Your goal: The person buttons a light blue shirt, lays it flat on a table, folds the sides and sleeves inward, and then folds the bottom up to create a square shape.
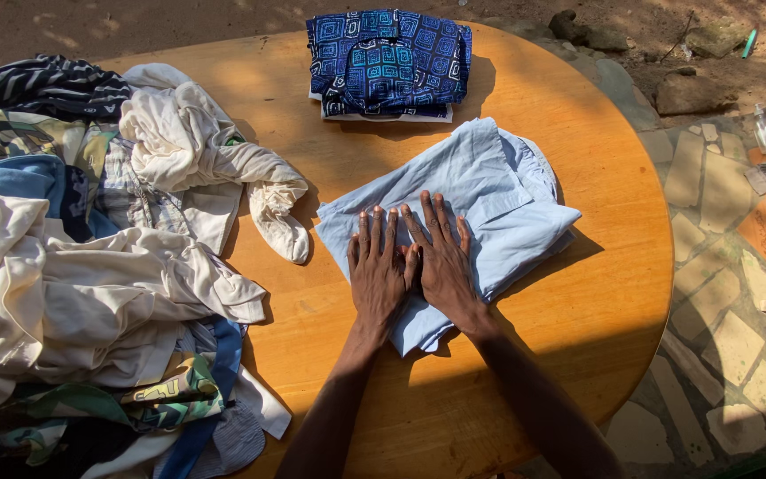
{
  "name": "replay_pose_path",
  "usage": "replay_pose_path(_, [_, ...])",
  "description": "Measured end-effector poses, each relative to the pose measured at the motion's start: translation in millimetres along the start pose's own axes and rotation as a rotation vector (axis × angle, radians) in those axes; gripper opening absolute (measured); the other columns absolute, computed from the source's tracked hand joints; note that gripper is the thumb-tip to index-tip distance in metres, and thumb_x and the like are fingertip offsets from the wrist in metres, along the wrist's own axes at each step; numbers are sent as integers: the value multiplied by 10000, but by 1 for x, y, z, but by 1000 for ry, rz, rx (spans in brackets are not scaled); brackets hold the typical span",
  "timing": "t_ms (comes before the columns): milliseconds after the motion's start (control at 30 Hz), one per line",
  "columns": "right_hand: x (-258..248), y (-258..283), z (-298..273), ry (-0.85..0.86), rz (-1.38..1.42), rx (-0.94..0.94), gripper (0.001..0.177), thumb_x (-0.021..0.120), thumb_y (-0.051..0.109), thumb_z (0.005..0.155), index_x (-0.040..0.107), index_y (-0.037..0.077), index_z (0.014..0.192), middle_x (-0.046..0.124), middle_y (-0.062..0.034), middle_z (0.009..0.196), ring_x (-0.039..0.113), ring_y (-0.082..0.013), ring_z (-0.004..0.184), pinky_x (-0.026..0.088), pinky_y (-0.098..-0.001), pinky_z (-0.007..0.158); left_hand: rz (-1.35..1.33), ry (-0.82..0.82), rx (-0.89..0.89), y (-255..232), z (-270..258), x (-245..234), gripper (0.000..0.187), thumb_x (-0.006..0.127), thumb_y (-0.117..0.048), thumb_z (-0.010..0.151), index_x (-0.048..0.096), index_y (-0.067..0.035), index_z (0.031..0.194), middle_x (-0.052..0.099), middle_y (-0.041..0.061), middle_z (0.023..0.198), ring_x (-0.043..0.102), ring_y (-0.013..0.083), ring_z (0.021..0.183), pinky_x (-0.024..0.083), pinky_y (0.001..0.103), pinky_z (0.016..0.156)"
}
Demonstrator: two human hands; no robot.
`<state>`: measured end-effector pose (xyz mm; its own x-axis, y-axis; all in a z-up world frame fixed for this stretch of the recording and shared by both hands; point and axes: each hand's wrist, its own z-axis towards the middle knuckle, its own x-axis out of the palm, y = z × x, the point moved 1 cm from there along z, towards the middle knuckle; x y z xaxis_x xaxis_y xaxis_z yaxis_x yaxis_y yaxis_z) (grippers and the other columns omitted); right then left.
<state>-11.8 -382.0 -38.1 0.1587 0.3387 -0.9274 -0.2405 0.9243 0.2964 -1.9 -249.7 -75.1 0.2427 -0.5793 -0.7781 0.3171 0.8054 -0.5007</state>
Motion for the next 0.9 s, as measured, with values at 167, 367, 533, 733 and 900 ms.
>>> replay_pose_path(167, [-21,-51,-25,-30,-137,103,755,268,671,1022,286,240,1642,111,-125,1728,89,-305,1595,66,-653,1200,52,-3,-1,2,-7,3,643,471,-503,1054,453,-110,1562,318,94,1685,183,287,1589,100,486,1291])
replay_pose_path(367, [-40,-130,-41,49,-188,304,717,178,653,1032,260,275,1635,143,-81,1731,90,-312,1595,56,-700,1180,46,-3,-63,-2,-3,0,643,524,-489,1021,490,-133,1556,312,104,1697,165,329,1600,110,502,1294])
replay_pose_path(533, [-52,-132,-26,96,-237,387,734,195,647,1040,303,220,1627,199,-63,1709,87,-298,1587,46,-713,1166,83,-34,-110,-6,-1,-4,651,556,-517,975,508,-184,1532,300,106,1685,95,428,1578,98,557,1264])
replay_pose_path(733, [-33,-45,20,47,-13,-33,603,289,554,1078,347,281,1613,219,-39,1741,104,-268,1618,55,-610,1248,67,-10,-82,-3,-2,2,692,549,-511,962,474,-179,1564,249,119,1700,43,446,1575,55,587,1261])
replay_pose_path(900, [5,-27,73,413,35,-259,718,179,713,973,280,381,1602,194,36,1714,89,-203,1573,18,-599,1227,78,70,-121,1,-3,2,743,568,-522,919,451,-159,1557,231,105,1715,18,464,1578,43,589,1263])
